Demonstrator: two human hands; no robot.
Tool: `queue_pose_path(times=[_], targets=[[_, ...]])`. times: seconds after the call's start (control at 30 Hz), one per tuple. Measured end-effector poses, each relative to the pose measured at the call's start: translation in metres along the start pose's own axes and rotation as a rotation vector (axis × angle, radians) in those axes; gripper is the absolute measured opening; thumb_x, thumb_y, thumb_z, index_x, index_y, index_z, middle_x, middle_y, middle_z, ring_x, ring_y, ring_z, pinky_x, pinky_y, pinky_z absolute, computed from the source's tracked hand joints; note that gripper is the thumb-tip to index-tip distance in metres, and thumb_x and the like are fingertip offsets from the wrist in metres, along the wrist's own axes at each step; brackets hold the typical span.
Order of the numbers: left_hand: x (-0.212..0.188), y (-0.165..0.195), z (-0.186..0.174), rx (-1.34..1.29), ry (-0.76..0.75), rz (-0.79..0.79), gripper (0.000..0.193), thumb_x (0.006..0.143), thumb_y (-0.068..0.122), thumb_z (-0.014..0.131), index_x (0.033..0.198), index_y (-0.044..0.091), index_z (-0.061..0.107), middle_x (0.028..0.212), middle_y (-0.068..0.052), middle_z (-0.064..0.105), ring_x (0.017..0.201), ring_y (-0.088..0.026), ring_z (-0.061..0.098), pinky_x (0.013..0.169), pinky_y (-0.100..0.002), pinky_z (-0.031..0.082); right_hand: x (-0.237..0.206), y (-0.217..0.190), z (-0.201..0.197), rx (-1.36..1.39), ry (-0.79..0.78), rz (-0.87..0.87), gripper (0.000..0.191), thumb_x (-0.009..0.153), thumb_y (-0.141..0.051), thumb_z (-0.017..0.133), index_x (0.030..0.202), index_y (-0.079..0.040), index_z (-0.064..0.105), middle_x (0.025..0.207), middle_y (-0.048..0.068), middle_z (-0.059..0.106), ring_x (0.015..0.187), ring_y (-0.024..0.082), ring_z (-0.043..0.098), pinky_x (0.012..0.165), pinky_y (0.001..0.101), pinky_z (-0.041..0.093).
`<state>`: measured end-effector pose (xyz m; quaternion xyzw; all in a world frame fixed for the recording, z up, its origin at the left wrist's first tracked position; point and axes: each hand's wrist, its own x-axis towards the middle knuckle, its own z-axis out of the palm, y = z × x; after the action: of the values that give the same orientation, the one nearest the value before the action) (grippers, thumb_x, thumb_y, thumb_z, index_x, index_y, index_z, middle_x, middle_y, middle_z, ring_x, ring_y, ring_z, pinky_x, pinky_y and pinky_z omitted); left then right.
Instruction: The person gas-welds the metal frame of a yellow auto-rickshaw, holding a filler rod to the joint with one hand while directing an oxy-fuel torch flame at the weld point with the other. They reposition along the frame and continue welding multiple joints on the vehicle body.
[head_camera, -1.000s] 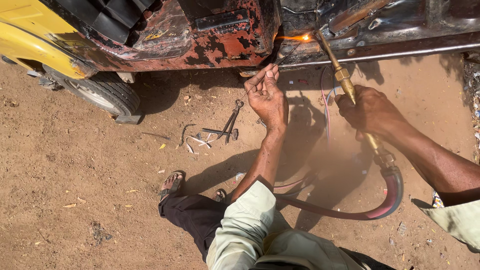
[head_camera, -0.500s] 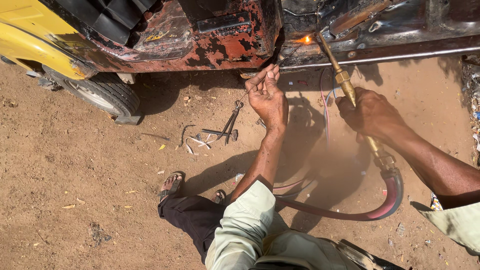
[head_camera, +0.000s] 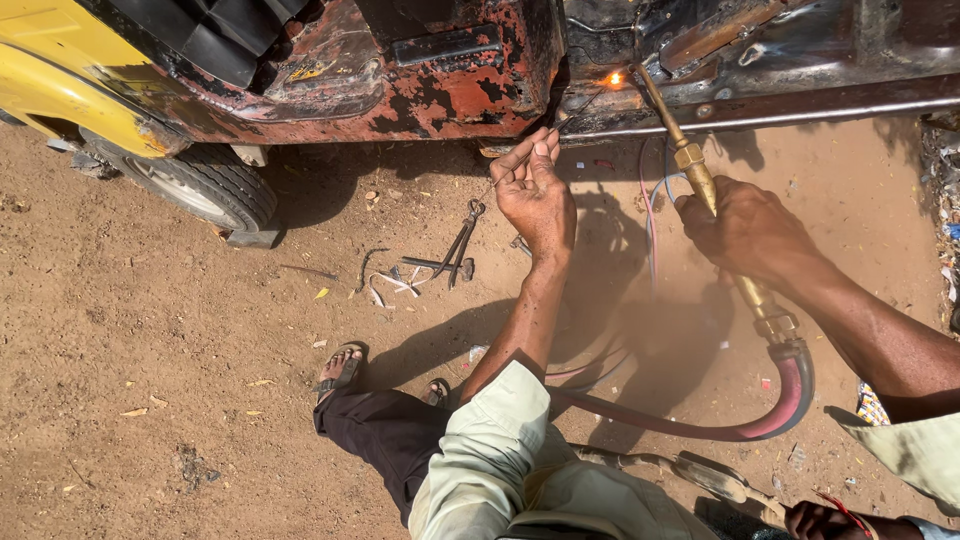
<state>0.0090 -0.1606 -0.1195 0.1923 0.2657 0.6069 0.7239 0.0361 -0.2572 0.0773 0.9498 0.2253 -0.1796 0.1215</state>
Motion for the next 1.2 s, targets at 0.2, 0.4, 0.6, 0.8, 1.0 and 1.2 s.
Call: queue_pose_path(times=[0.2,0.4,0.6,0.8,1.0,1.2], targets=[[0.001,-0.001,0.002,-0.012,0.007,-0.004,0.014,0.105,0.001,0.053,0.113,-0.006,0.045,0.120,-0.027,0.064,0.114,-0.029,0.070,0.099,-0.037,0.056,-0.002,0.003,-0.002,0.091,0.034,-0.068,0.048,0.100,-0.042,0.050,0.114,0.002,0.063,0.064,0.017,0.066,0.051,0.031,0.069,0.062,0.0449,0.057],[-0.001,-0.002,0.002,-0.026,0.006,0.003,0.014,0.105,0.002,0.053,0.113,-0.005,0.045,0.120,-0.026,0.064,0.114,-0.029,0.070,0.099,-0.037,0.056,-0.005,0.002,-0.002,0.124,0.017,-0.058,0.046,0.099,-0.041,0.052,0.110,0.002,0.064,0.063,0.018,0.064,0.050,0.030,0.066,0.059,0.0466,0.055],[0.000,-0.001,0.003,-0.025,0.012,0.000,0.014,0.105,0.002,0.055,0.113,-0.006,0.046,0.119,-0.027,0.065,0.114,-0.029,0.070,0.099,-0.036,0.056,-0.007,-0.005,-0.004,0.184,-0.017,0.010,0.046,0.099,-0.042,0.054,0.113,0.001,0.063,0.067,0.016,0.062,0.049,0.029,0.064,0.057,0.0471,0.054],[0.001,0.001,0.003,-0.018,0.005,-0.015,0.014,0.105,0.002,0.054,0.113,-0.006,0.046,0.120,-0.027,0.065,0.115,-0.029,0.070,0.099,-0.036,0.056,-0.006,-0.003,-0.001,0.103,0.000,-0.005,0.043,0.099,-0.043,0.050,0.124,-0.009,0.059,0.070,0.018,0.066,0.053,0.031,0.068,0.066,0.0473,0.057],[0.004,0.001,0.004,-0.060,0.001,0.010,0.016,0.103,0.000,0.055,0.114,-0.007,0.046,0.121,-0.028,0.064,0.114,-0.029,0.070,0.097,-0.036,0.057,0.002,0.000,0.003,0.011,0.049,-0.022,0.049,0.102,-0.048,0.052,0.112,-0.001,0.063,0.079,0.022,0.073,0.059,0.032,0.074,0.075,0.0481,0.056],[0.004,0.002,0.005,-0.038,0.003,0.007,0.015,0.103,-0.002,0.056,0.113,-0.007,0.047,0.121,-0.027,0.064,0.113,-0.029,0.070,0.098,-0.036,0.056,-0.004,0.000,0.001,0.078,0.037,-0.015,0.047,0.101,-0.045,0.046,0.122,-0.007,0.063,0.075,0.021,0.075,0.060,0.032,0.074,0.077,0.0468,0.057]])
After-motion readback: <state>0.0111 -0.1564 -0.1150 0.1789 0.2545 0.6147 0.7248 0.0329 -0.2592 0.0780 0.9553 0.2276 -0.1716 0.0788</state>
